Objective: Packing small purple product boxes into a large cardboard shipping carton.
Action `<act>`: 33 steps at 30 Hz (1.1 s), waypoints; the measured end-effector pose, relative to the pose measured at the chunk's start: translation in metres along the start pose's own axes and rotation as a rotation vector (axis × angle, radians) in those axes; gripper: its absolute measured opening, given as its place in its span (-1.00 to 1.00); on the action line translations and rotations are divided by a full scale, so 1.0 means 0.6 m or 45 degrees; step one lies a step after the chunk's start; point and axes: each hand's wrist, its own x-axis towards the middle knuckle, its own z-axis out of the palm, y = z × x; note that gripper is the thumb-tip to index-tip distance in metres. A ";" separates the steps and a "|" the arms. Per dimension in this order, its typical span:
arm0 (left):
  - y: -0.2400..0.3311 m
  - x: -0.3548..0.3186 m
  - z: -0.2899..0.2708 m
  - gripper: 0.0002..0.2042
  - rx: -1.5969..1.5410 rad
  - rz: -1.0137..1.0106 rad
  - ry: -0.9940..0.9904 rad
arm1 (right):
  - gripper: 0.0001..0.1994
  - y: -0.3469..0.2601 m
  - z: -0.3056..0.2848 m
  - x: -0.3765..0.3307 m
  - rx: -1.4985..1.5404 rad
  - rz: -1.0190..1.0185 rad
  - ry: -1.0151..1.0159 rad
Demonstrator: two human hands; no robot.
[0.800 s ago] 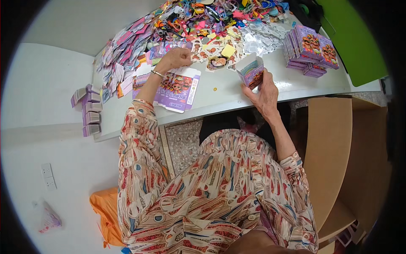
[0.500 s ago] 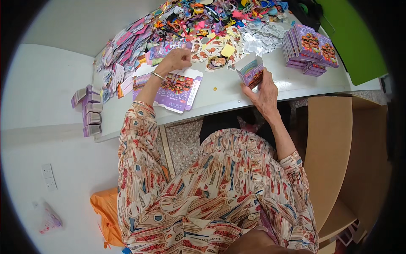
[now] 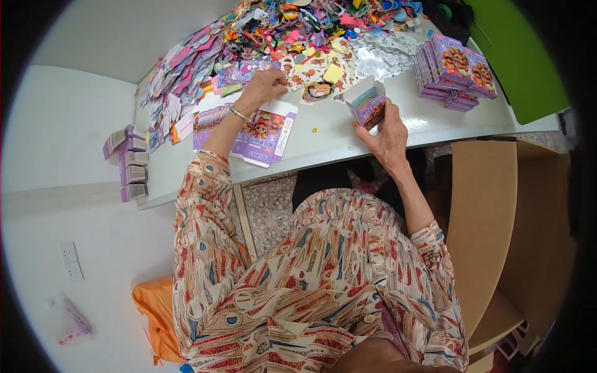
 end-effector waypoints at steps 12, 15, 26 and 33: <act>0.070 0.005 -0.003 -0.93 -1.333 -0.514 -0.080 | -0.30 -0.004 -0.004 0.002 0.011 -0.028 0.018; 0.070 0.011 0.012 -0.93 -1.540 -0.559 -0.178 | -0.29 -0.008 -0.004 0.002 0.002 -0.020 0.012; 0.105 0.033 0.070 -0.82 0.204 0.285 0.139 | -0.28 -0.008 -0.004 0.002 0.017 -0.025 0.021; 0.089 0.047 0.017 -0.85 -0.403 -0.084 0.016 | -0.27 -0.005 -0.003 -0.002 0.025 -0.012 0.018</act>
